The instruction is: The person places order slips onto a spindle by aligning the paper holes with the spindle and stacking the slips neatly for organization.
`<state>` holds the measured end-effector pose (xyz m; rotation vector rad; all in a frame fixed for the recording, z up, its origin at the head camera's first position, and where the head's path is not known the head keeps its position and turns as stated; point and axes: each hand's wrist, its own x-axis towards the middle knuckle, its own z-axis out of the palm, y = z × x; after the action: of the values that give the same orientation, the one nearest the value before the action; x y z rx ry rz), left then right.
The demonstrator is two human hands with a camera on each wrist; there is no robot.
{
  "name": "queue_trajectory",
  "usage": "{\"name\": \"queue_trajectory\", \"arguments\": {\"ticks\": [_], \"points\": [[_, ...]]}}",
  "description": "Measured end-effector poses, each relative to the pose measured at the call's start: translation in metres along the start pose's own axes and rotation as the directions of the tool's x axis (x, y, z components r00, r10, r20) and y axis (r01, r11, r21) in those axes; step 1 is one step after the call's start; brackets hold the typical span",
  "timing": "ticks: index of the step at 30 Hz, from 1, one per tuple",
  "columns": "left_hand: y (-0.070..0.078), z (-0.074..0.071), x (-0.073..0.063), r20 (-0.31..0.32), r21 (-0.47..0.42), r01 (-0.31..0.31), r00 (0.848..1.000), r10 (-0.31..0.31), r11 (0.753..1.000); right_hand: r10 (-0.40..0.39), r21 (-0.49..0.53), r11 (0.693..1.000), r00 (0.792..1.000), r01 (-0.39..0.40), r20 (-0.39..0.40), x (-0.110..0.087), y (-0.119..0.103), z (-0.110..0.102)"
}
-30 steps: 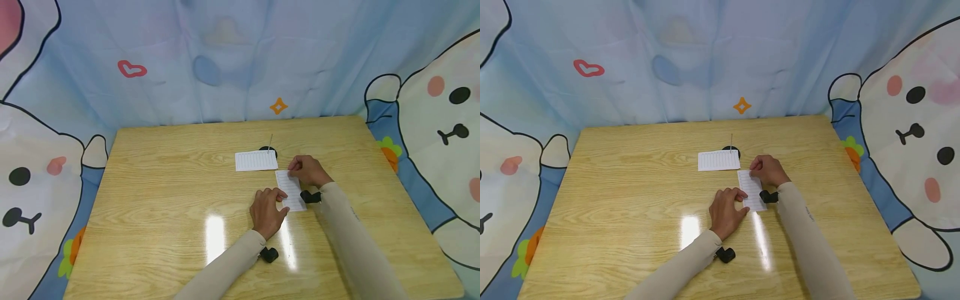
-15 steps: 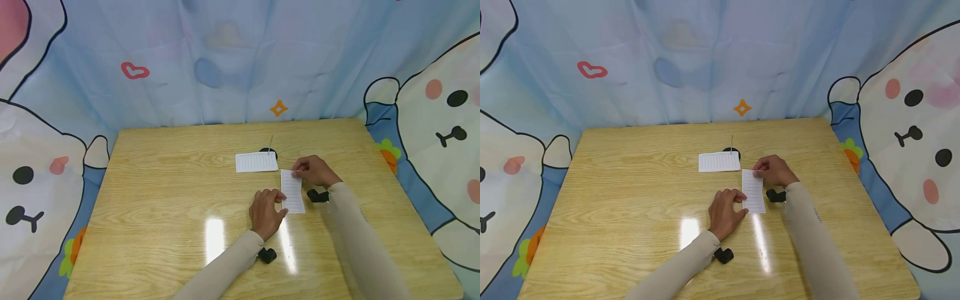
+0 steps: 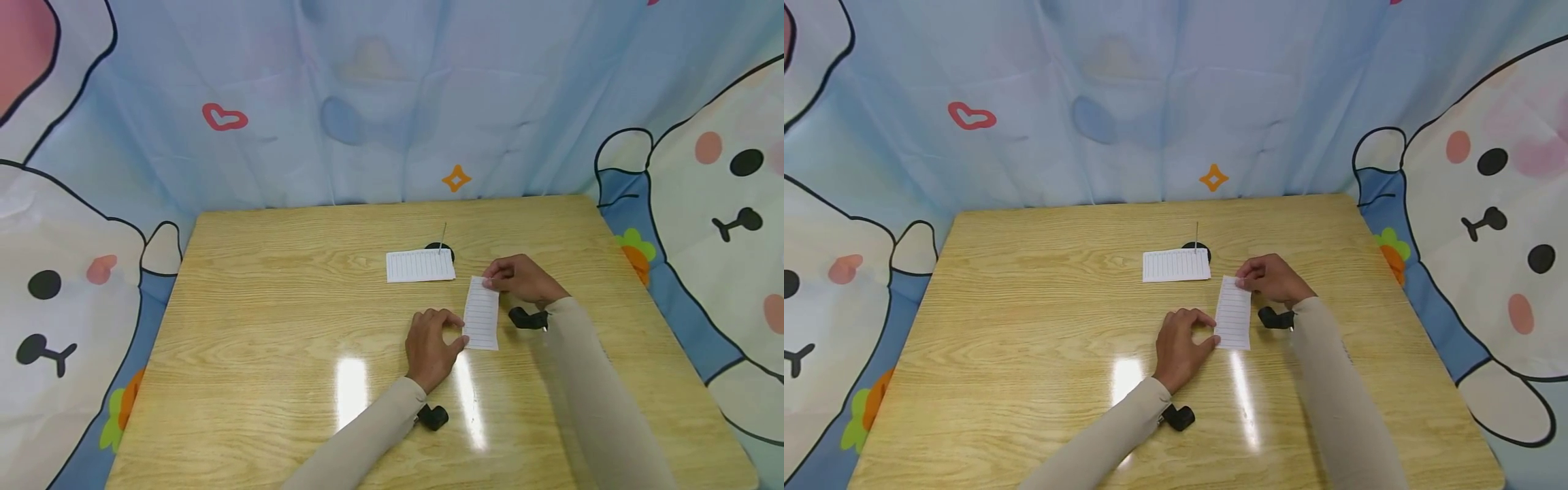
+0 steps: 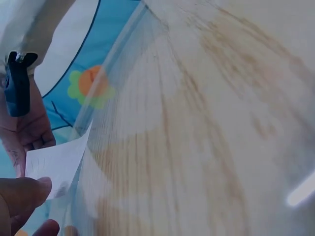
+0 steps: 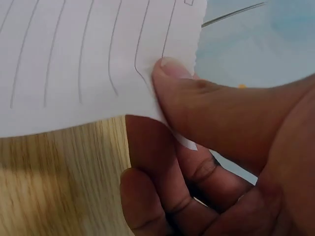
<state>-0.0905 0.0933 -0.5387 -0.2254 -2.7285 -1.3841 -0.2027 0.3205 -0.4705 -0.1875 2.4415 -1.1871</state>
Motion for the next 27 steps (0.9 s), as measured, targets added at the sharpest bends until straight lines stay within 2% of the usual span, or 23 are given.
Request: {"name": "queue_trajectory", "arguments": {"ticks": [4,10,13,18,27], "points": [[-0.002,-0.002,0.001,-0.001,-0.059,-0.007,1.000,0.007,0.998,0.051,0.038,0.998,0.999,-0.051,-0.011,-0.001,0.003,0.000],[-0.004,-0.003,0.001,-0.008,-0.183,0.044,0.999,-0.046,0.982,0.109,0.137,0.985,0.992,-0.100,-0.059,-0.003,0.004,0.002],[-0.006,-0.004,0.002,-0.037,-0.261,0.066,0.996,-0.078,0.963,0.114,0.178,0.979,0.991,-0.100,-0.069,-0.003,0.005,0.003],[-0.009,-0.008,0.004,-0.110,-0.384,0.058,0.988,-0.108,0.921,0.136,0.254,0.961,0.987,-0.110,-0.086,-0.002,0.005,0.006],[-0.011,-0.013,0.006,-0.217,-0.438,0.038,0.965,-0.147,0.898,0.134,0.336,0.937,0.986,-0.093,-0.099,0.001,0.005,0.013]]}}
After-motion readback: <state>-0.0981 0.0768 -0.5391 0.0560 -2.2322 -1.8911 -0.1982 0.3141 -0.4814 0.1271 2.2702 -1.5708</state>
